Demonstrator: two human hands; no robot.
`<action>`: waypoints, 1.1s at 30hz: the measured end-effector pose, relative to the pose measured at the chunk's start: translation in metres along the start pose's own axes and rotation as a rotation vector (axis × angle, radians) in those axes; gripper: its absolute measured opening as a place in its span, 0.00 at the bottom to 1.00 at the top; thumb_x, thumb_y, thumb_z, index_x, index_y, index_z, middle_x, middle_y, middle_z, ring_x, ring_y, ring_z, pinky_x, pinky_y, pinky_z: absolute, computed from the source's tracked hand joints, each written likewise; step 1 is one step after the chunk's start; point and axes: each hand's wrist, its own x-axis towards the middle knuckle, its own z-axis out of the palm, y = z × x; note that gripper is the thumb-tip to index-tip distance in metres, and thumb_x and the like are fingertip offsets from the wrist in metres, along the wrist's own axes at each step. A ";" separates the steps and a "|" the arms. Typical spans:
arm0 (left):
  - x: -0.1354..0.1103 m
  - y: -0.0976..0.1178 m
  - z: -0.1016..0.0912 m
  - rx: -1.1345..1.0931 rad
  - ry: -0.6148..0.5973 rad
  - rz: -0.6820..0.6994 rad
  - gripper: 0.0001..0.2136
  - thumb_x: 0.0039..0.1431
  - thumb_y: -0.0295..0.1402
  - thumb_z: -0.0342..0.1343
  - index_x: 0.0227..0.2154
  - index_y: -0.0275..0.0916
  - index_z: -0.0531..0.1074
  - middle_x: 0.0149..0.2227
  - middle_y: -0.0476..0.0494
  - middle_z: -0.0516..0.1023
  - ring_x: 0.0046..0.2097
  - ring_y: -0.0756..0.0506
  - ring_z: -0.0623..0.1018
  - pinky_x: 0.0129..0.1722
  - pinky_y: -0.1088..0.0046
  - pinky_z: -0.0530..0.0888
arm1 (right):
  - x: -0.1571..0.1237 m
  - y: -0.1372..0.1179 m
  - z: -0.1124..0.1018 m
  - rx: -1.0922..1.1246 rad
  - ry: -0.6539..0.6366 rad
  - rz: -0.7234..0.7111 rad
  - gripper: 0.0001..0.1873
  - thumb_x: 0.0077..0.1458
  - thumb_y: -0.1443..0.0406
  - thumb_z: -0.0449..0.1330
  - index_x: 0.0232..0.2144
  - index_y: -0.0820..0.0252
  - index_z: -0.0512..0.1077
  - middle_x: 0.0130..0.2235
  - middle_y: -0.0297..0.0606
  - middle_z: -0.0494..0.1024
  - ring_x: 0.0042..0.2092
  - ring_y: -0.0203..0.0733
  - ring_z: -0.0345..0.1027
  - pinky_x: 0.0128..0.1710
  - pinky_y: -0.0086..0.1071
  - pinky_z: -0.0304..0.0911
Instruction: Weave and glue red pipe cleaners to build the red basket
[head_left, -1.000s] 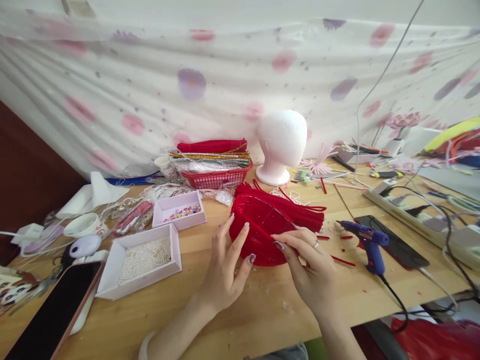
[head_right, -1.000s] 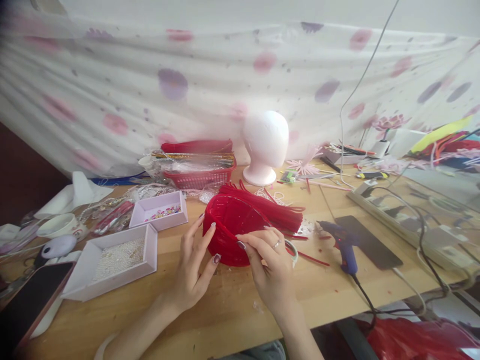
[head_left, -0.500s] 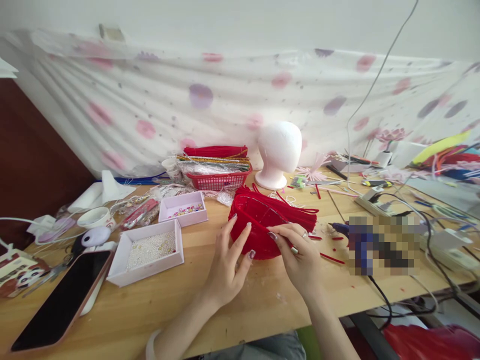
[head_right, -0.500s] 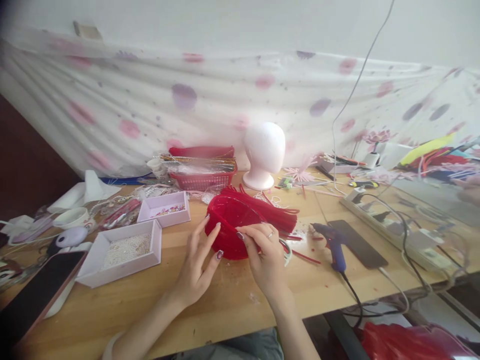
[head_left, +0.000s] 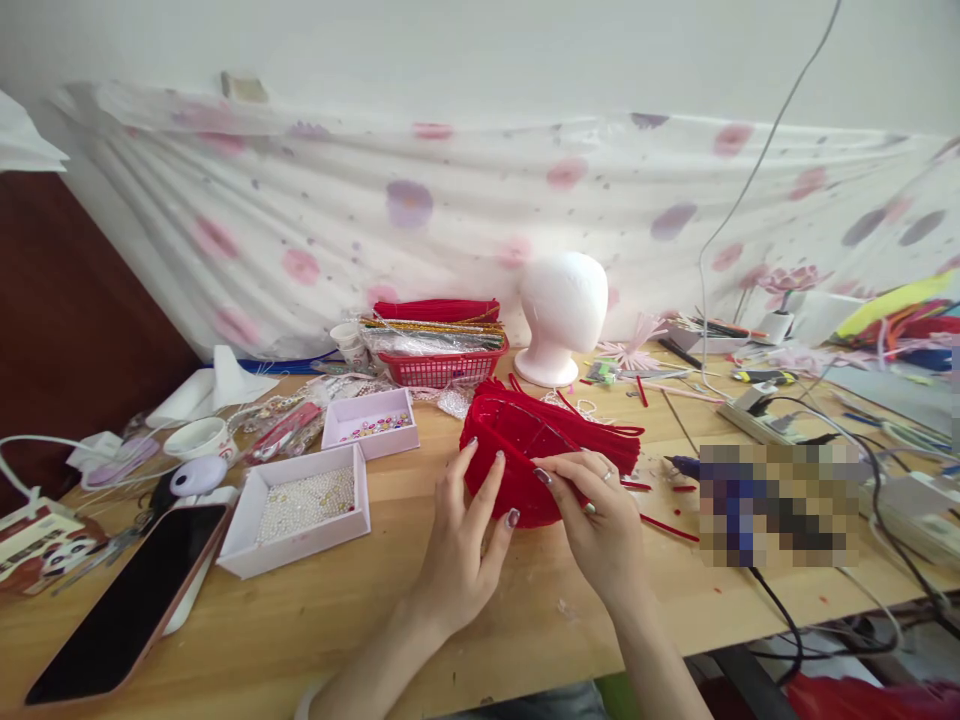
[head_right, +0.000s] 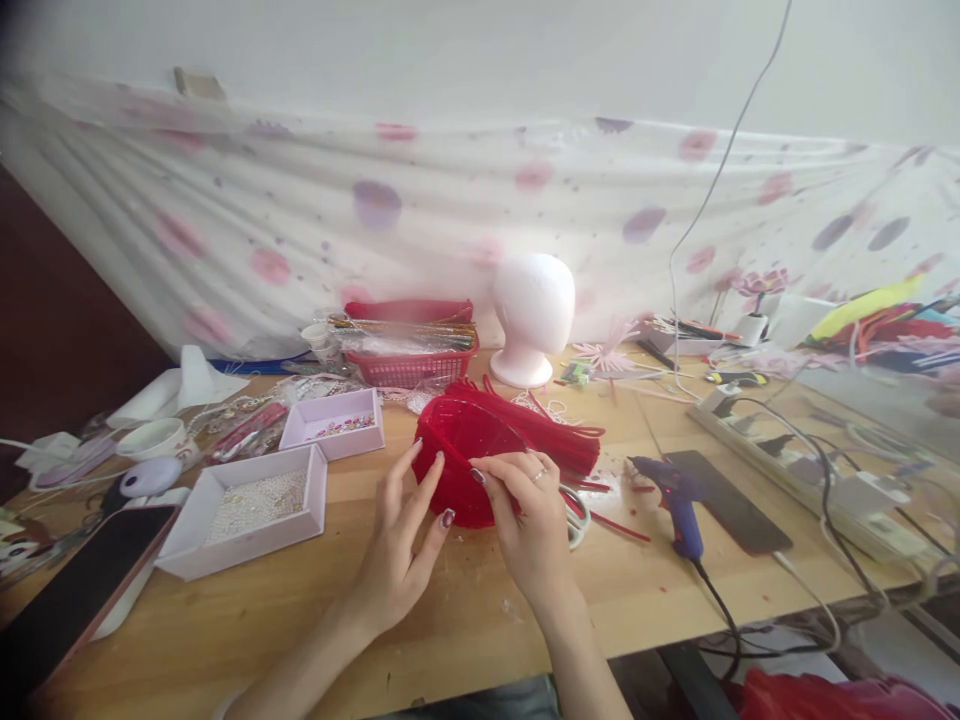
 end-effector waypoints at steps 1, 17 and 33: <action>0.000 0.002 -0.001 0.011 0.003 0.020 0.29 0.71 0.29 0.50 0.72 0.51 0.52 0.70 0.34 0.56 0.71 0.37 0.61 0.65 0.50 0.69 | 0.000 0.000 0.000 0.000 0.002 0.008 0.10 0.66 0.69 0.59 0.41 0.51 0.79 0.36 0.35 0.83 0.37 0.43 0.76 0.44 0.42 0.66; 0.063 -0.020 -0.024 -0.142 0.233 0.101 0.10 0.65 0.25 0.62 0.46 0.45 0.78 0.47 0.47 0.80 0.49 0.48 0.80 0.55 0.64 0.77 | -0.002 0.010 0.002 -0.010 0.042 0.084 0.11 0.64 0.71 0.62 0.46 0.50 0.74 0.41 0.33 0.84 0.40 0.41 0.77 0.58 0.45 0.60; 0.086 -0.039 -0.016 -0.094 0.217 0.168 0.05 0.66 0.26 0.60 0.39 0.44 0.76 0.43 0.46 0.75 0.48 0.45 0.75 0.55 0.61 0.71 | 0.015 0.004 0.008 -0.048 0.058 0.132 0.17 0.57 0.74 0.66 0.48 0.53 0.74 0.34 0.30 0.84 0.31 0.40 0.76 0.60 0.53 0.63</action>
